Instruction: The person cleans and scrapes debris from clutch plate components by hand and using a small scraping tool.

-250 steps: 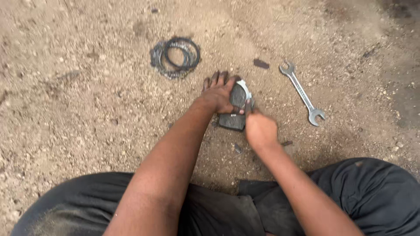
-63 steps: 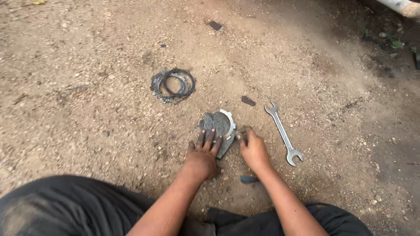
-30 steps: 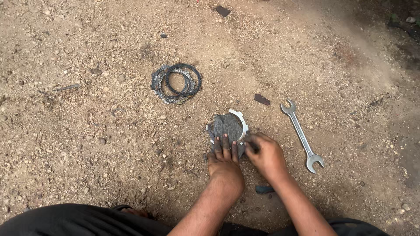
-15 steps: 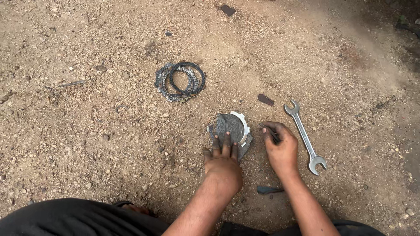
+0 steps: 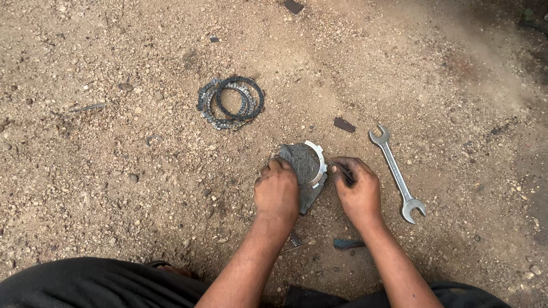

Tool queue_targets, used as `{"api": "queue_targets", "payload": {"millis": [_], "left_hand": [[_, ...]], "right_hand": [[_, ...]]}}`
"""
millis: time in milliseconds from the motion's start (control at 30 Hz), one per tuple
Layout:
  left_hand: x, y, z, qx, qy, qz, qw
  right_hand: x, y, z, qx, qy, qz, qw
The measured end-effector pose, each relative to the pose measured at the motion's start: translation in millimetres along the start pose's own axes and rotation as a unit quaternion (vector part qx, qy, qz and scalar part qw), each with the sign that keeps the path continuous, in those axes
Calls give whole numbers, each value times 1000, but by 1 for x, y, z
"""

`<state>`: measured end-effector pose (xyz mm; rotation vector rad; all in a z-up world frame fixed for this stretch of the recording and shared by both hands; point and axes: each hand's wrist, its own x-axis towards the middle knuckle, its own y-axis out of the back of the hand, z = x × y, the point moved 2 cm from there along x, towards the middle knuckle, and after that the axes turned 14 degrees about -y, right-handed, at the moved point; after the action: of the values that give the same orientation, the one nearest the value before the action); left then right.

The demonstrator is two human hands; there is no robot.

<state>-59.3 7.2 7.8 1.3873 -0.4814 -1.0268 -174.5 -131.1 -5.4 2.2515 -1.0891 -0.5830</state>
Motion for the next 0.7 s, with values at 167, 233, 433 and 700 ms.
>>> {"api": "queue_targets", "payload": {"millis": [167, 233, 433, 700], "left_hand": [[-1, 3, -3, -73, 25, 24, 997], [-2, 8, -4, -187, 58, 48, 979], [-4, 15, -8, -286, 103, 53, 951], [4, 28, -15, -297, 118, 13, 947]], "right_hand": [[-5, -4, -6, -30, -66, -63, 995], [-4, -8, -4, -73, -72, -80, 992], [-2, -14, 2, -126, 58, -27, 990], [-10, 3, -17, -287, -104, -72, 949]]}}
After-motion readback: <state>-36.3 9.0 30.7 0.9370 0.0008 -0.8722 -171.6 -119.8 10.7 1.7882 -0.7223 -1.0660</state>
